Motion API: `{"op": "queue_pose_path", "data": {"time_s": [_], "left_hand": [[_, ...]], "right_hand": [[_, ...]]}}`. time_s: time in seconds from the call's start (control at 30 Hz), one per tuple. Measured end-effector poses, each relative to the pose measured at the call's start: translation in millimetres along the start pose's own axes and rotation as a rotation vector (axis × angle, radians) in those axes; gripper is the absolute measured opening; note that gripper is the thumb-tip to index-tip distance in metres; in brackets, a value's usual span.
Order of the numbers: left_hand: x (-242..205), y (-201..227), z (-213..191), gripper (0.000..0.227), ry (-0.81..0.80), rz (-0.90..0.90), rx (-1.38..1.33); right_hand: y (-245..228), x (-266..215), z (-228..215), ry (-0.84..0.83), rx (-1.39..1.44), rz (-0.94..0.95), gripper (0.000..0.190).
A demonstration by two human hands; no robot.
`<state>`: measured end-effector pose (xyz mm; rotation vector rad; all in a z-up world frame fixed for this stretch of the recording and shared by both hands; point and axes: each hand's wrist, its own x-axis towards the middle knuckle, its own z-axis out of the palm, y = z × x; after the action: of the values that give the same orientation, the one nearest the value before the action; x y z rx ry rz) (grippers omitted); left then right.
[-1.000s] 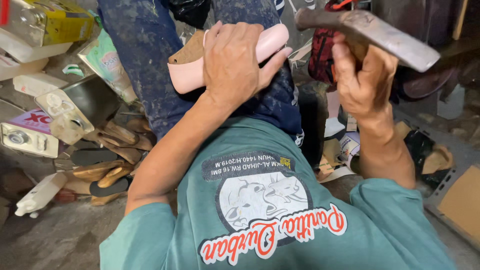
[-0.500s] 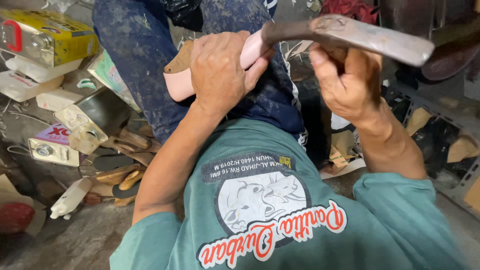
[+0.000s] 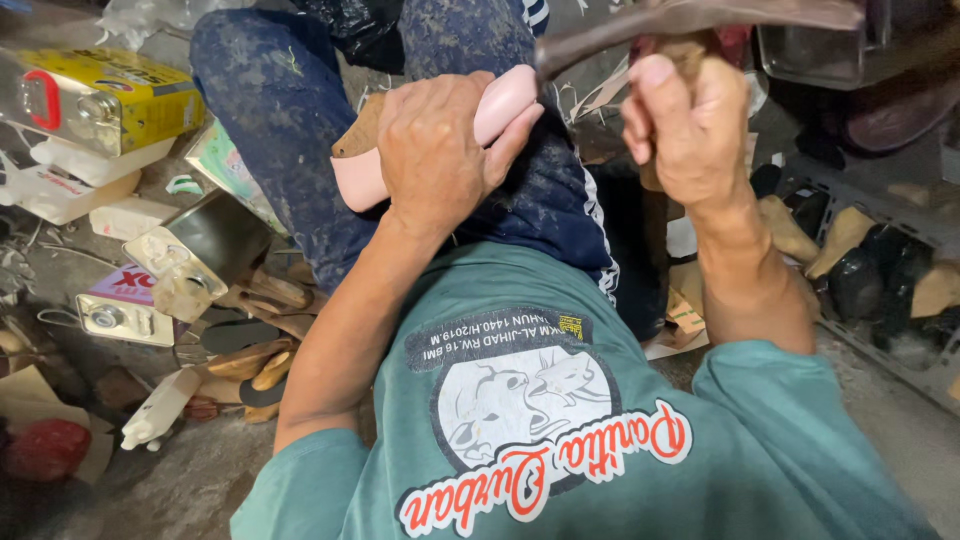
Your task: The person uses a hammer to flatten or bond the sole and heel components of shoes, handling several individual shoes one at a time and rotating them to strike different areas of the base.
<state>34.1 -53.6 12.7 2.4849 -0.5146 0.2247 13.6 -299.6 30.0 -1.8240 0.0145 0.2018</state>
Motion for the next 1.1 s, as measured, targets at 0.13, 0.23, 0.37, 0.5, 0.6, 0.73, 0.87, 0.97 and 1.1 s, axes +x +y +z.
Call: {"op": "queue_pose_path", "data": {"time_s": [0.13,0.23,0.37,0.5,0.6,0.73,0.87,0.97,1.1], "left_hand": [[-1,-2,0,0.038,0.010,0.021,-0.014],[-4,-3,1,0.039,0.009,0.001,-0.005],[-1,1,-15,0.037,0.013,0.001,-0.122],[-11,5,-48,0.041,0.127,0.024,-0.493],[-28,4,-54,0.045,0.039,-0.088,-0.552],[-39,14,-52,0.039,0.077,-0.094,-0.594],[-38,14,-47,0.039,0.066,-0.047,-0.647],[-36,14,-45,0.039,0.076,-0.021,-0.626],[-35,12,-41,0.036,0.098,0.010,-0.630]], "right_hand": [[-14,5,9,-0.017,-0.043,0.168,0.037],[-9,2,13,0.104,0.126,0.123,0.039],[-3,-2,11,0.052,-0.168,0.164,0.046],[5,-8,17,0.119,0.038,0.244,0.033],[-11,-17,16,0.052,-0.198,0.206,0.035],[-33,-33,14,0.011,-0.268,0.116,0.024],[-68,-48,0,-0.015,-0.416,-0.172,0.027],[-73,-66,-14,-0.049,-0.508,-0.298,0.021],[-117,-46,0,-0.277,-0.734,-0.507,0.028]]}}
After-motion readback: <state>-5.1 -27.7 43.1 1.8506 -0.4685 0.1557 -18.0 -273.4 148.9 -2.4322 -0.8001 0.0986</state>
